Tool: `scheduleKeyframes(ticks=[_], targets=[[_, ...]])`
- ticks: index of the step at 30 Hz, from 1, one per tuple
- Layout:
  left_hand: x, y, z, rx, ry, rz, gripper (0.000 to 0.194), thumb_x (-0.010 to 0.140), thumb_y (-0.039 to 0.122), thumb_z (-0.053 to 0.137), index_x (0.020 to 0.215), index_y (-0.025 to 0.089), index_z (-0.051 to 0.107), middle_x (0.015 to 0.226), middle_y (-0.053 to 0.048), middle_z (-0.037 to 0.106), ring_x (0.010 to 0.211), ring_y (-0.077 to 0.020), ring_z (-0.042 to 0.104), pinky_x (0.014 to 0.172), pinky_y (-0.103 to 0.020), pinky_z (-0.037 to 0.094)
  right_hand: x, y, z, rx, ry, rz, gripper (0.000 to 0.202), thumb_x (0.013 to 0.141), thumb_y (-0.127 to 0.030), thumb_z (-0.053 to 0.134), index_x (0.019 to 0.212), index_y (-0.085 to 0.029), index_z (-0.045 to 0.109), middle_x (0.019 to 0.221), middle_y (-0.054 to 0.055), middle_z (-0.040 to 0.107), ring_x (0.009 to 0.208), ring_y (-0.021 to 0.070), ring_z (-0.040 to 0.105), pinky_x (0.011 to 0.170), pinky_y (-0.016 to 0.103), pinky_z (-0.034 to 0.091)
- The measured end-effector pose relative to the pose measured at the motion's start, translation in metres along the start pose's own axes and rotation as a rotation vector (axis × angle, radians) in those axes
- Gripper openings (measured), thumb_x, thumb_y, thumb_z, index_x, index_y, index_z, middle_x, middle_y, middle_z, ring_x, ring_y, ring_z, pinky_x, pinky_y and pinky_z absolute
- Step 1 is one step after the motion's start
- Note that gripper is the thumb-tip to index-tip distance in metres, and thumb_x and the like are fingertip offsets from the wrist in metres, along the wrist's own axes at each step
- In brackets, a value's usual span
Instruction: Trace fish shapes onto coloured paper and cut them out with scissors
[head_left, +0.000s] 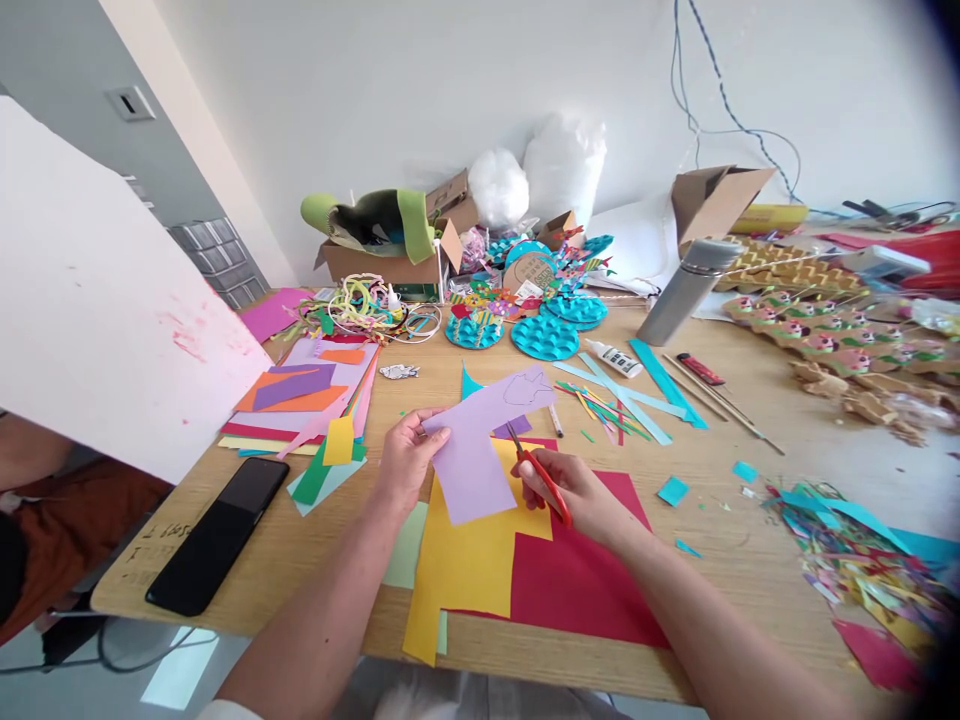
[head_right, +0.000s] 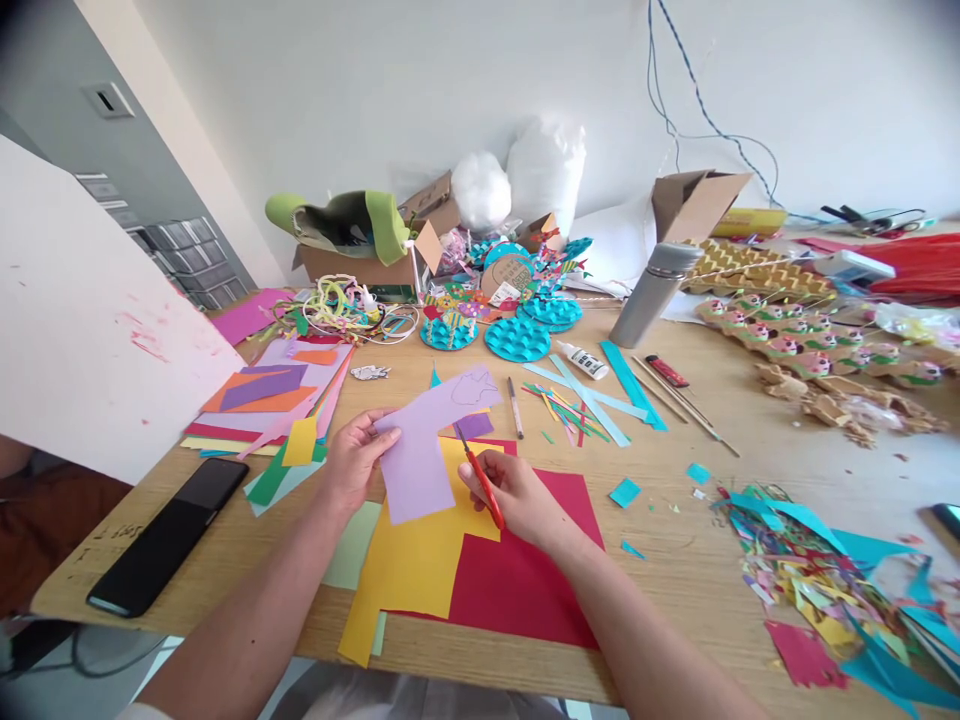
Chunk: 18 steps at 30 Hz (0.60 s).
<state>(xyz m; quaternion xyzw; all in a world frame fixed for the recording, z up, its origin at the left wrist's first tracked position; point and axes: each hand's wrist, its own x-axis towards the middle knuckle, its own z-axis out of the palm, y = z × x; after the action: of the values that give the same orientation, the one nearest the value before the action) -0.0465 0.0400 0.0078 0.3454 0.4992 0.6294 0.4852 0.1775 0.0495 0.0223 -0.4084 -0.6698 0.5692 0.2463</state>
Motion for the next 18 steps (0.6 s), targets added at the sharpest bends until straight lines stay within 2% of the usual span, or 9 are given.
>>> scheduleKeyframes(ticks=[9, 18], targets=[[-0.0070, 0.0019, 0.0061, 0.088, -0.041, 0.013, 0.039, 0.060, 0.030, 0.080, 0.095, 0.016, 0.069, 0.083, -0.002, 0.069, 0.072, -0.0131, 0.061, 0.065, -0.022, 0.047, 0.0022, 0.0048, 0.0002, 0.021, 0.077, 0.007, 0.051, 0.077, -0.068, 0.059, 0.070, -0.019, 0.047, 0.060, -0.001, 0.053, 0.057, 0.0136, 0.055, 0.055, 0.028, 0.043], [-0.0069, 0.0004, 0.0080, 0.143, -0.050, 0.023, 0.039, 0.060, 0.034, 0.079, 0.093, 0.017, 0.068, 0.086, -0.003, 0.070, 0.077, -0.0167, 0.064, 0.069, -0.026, 0.048, 0.0057, 0.0091, 0.0015, 0.039, 0.140, 0.043, 0.054, 0.073, -0.072, 0.059, 0.068, -0.019, 0.049, 0.054, -0.002, 0.051, 0.051, 0.0121, 0.053, 0.048, 0.025, 0.040]])
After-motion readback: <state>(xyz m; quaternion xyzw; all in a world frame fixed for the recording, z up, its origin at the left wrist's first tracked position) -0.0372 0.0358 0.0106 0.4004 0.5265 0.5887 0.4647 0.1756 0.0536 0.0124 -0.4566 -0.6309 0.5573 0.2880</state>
